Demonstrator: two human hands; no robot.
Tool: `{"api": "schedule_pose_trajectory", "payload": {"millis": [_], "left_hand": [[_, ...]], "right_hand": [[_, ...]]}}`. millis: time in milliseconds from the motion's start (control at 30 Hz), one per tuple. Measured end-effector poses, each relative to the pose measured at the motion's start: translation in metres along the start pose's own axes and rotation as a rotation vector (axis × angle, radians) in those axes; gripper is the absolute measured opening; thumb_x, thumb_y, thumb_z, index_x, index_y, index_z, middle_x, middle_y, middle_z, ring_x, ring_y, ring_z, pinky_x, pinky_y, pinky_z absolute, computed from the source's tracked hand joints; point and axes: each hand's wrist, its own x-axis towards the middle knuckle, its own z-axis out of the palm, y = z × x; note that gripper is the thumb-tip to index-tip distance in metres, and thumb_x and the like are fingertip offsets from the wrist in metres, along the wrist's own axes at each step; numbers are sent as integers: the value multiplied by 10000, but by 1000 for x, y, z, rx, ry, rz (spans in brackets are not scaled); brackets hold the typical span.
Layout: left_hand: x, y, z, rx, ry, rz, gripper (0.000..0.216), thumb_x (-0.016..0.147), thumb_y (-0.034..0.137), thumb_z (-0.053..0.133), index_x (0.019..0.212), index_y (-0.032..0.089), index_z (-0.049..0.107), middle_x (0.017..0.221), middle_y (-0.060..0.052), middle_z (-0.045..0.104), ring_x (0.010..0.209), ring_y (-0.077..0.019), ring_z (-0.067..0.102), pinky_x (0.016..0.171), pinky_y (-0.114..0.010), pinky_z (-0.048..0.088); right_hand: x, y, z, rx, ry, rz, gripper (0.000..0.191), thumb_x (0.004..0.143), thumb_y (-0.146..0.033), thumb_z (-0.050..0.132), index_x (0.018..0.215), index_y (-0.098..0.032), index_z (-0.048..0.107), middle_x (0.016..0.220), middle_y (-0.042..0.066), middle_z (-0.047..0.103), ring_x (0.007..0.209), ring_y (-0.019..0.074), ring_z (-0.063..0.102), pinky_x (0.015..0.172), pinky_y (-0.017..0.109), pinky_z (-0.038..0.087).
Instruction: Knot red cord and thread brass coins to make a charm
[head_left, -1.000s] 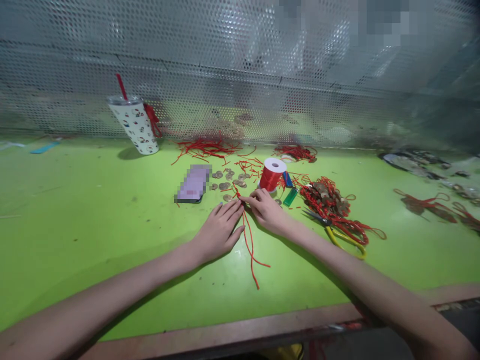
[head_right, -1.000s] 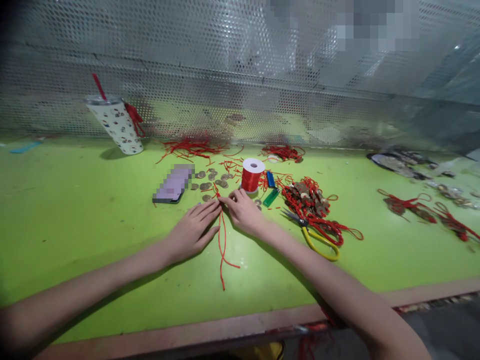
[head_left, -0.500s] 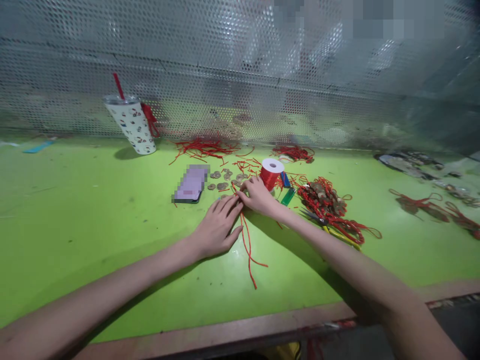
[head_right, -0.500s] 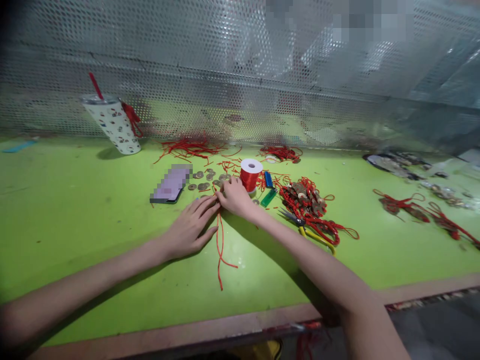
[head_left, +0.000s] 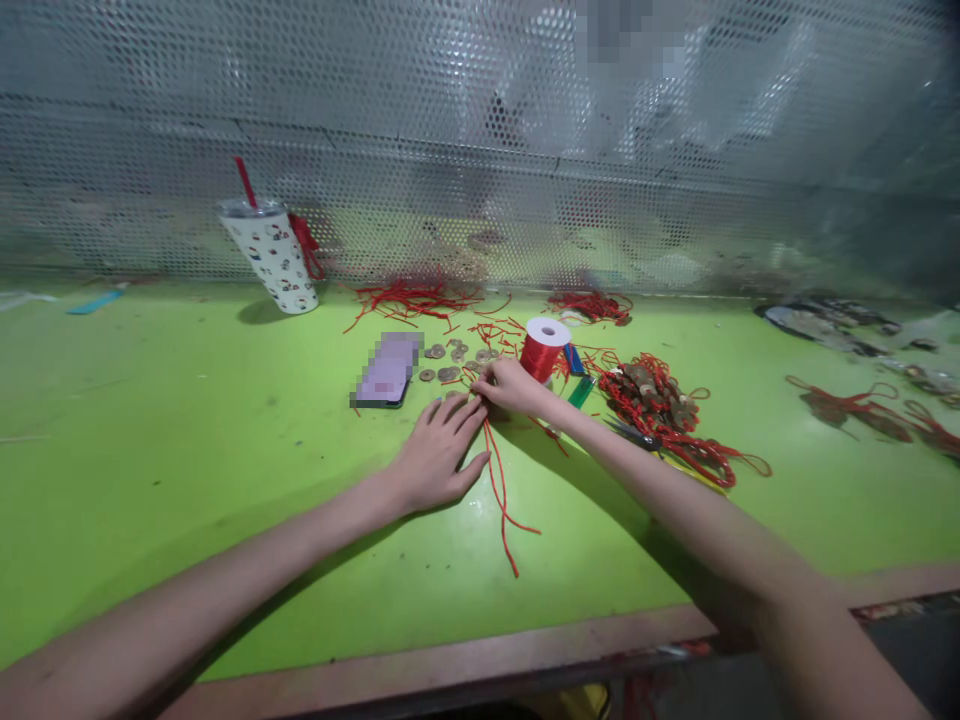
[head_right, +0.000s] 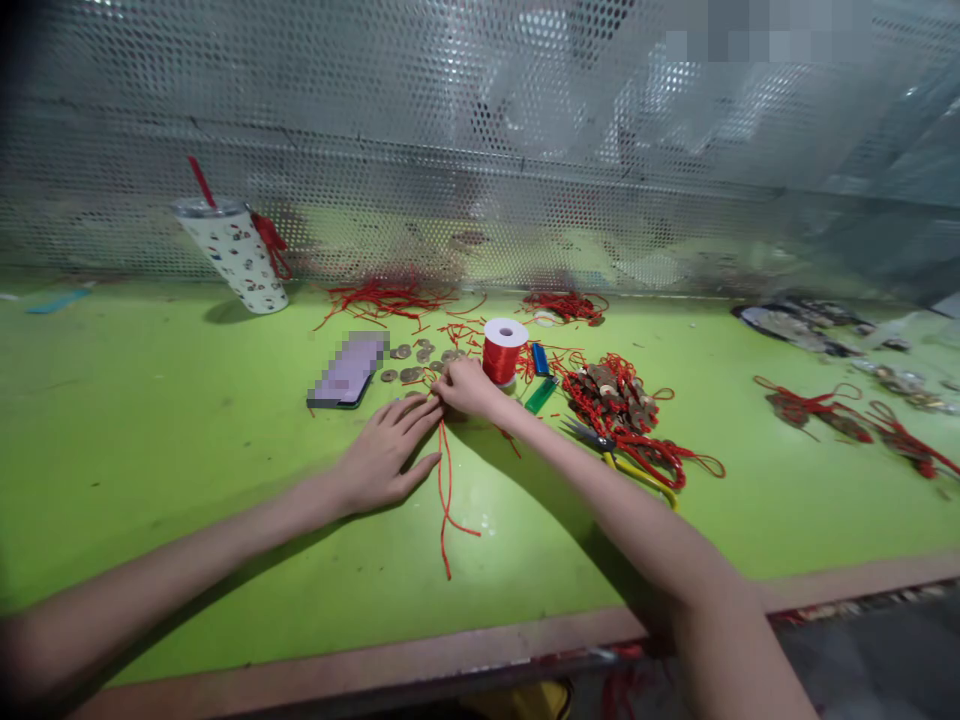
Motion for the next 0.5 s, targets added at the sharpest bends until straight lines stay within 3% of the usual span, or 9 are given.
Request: {"api": "schedule_pose_trajectory", "payload": {"millis": [233, 500], "left_hand": [[0, 2, -1, 23, -48, 5, 575, 1020, 408, 396, 1499, 92, 437, 1556, -165, 458, 1458, -355, 364, 1203, -620, 234], [0, 6, -6, 39, -87, -16, 563, 1025, 399, 377, 1504, 109, 436, 1562, -168, 447, 1473, -333, 367, 1224, -631, 190]], "right_hand": [[-16, 4, 5, -70, 124, 29, 129, 929, -213, 647, 824, -139, 658, 946, 137, 660, 951, 255, 583, 895, 386, 468], [-20, 15, 21, -109, 205, -24, 91, 970, -218, 580, 901, -167, 610, 953, 125, 629, 944, 271, 583, 875, 430, 513]]}}
